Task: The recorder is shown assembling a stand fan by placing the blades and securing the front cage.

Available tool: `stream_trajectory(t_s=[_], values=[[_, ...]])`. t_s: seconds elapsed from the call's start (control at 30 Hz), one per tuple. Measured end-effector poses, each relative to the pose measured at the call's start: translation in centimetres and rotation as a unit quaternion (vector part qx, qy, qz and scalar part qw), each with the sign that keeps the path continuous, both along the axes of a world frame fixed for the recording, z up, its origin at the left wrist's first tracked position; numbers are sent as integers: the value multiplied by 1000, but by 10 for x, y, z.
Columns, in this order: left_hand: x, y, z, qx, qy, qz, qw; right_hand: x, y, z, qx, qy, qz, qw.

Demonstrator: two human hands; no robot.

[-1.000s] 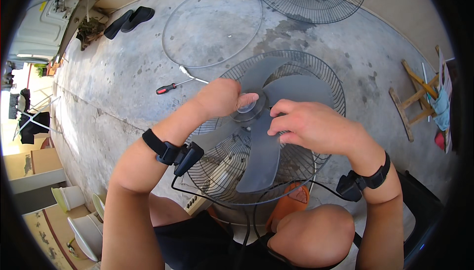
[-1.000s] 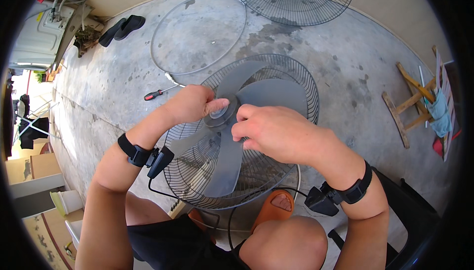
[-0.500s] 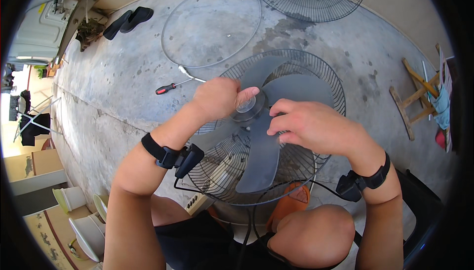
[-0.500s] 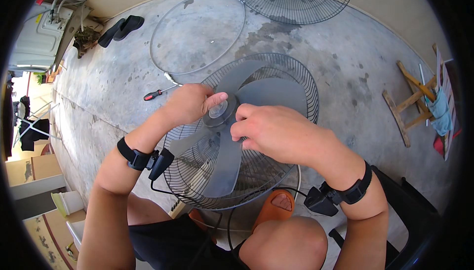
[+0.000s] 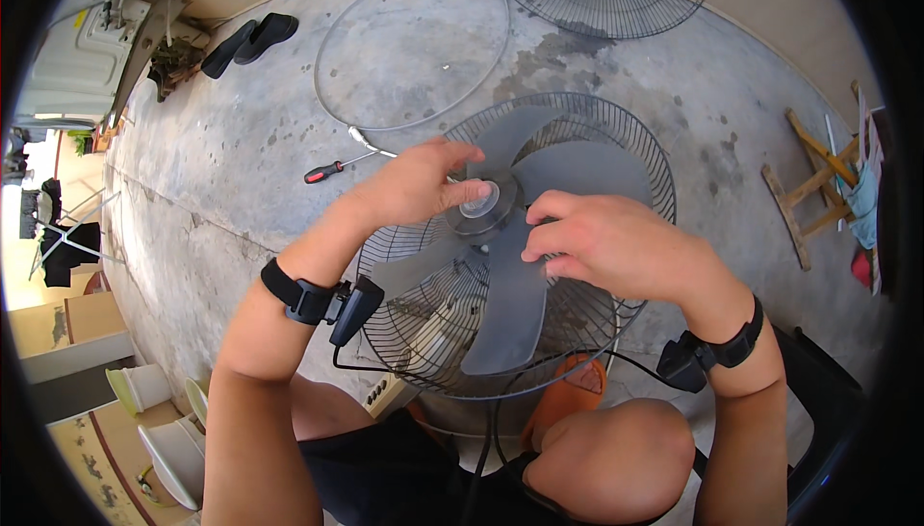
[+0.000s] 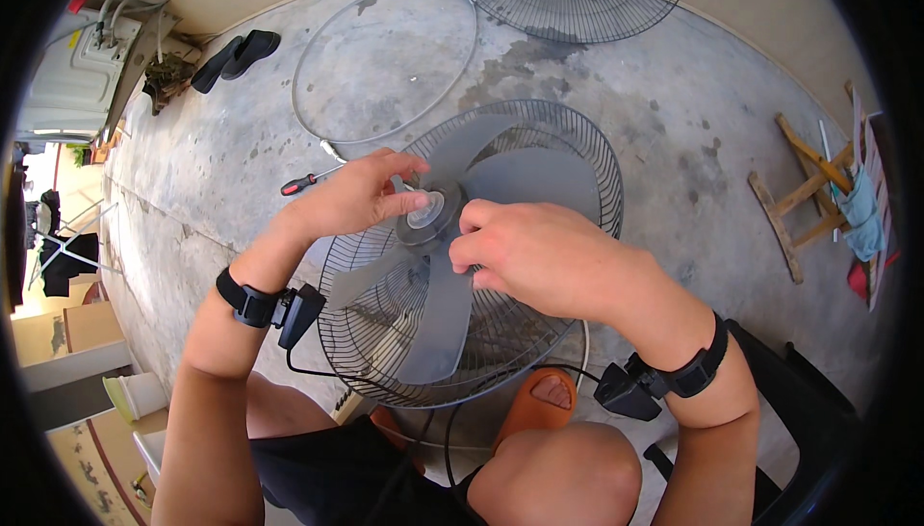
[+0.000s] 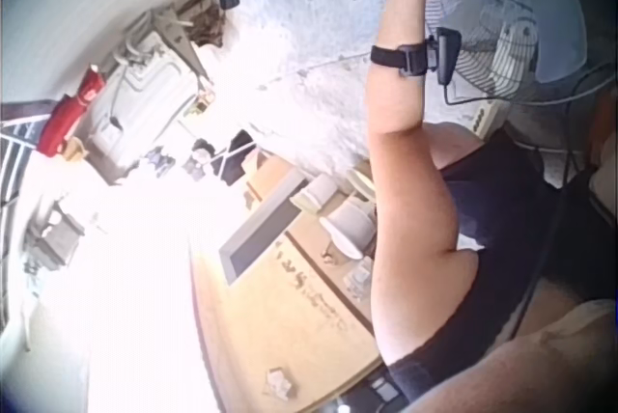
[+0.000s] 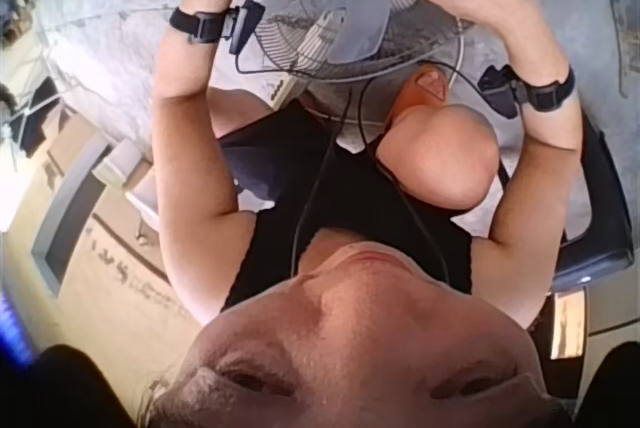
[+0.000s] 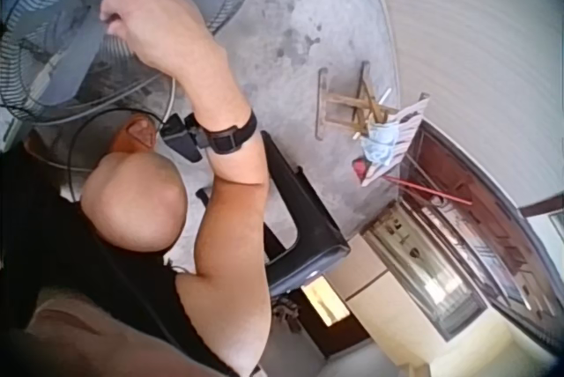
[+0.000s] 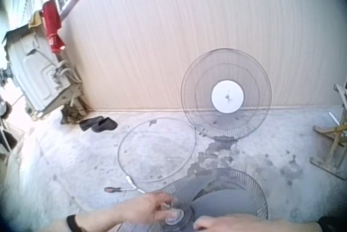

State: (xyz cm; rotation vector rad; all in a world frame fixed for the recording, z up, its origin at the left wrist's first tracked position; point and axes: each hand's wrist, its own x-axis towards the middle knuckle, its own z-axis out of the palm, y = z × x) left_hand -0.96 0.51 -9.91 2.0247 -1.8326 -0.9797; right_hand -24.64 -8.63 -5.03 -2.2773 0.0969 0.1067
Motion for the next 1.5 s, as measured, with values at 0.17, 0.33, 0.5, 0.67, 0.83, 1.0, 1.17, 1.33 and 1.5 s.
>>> stream_trajectory(t_s=[0.17,0.33,0.5,0.67,0.83,1.0,1.17,1.33,1.5], values=[[-1,5,-8,-102,101,-50,988,3,1,-1,-4,-11,6,1000],[-19,-15,7,196,-206,-34,958,-1,1,-2,-10,-21,-2,1000],[1,10,-3,-50,61,-25,997,0,0,0,-10,-7,3,1000],[-6,-2,6,133,44,-11,990,2,3,0,-14,-12,7,1000],[-24,-10,12,172,-178,9,969,-1,1,-1,-8,-10,2,1000],[1,7,-1,-9,88,-34,995,1,2,0,-15,-17,4,1000],[-3,-4,6,74,23,-77,994,3,2,0,-20,-19,7,1000],[-13,-3,1,78,-80,-61,992,0,2,-1,-24,-25,7,999],[-7,0,-1,-33,-136,-148,979,1,3,2,-26,-13,12,1000]])
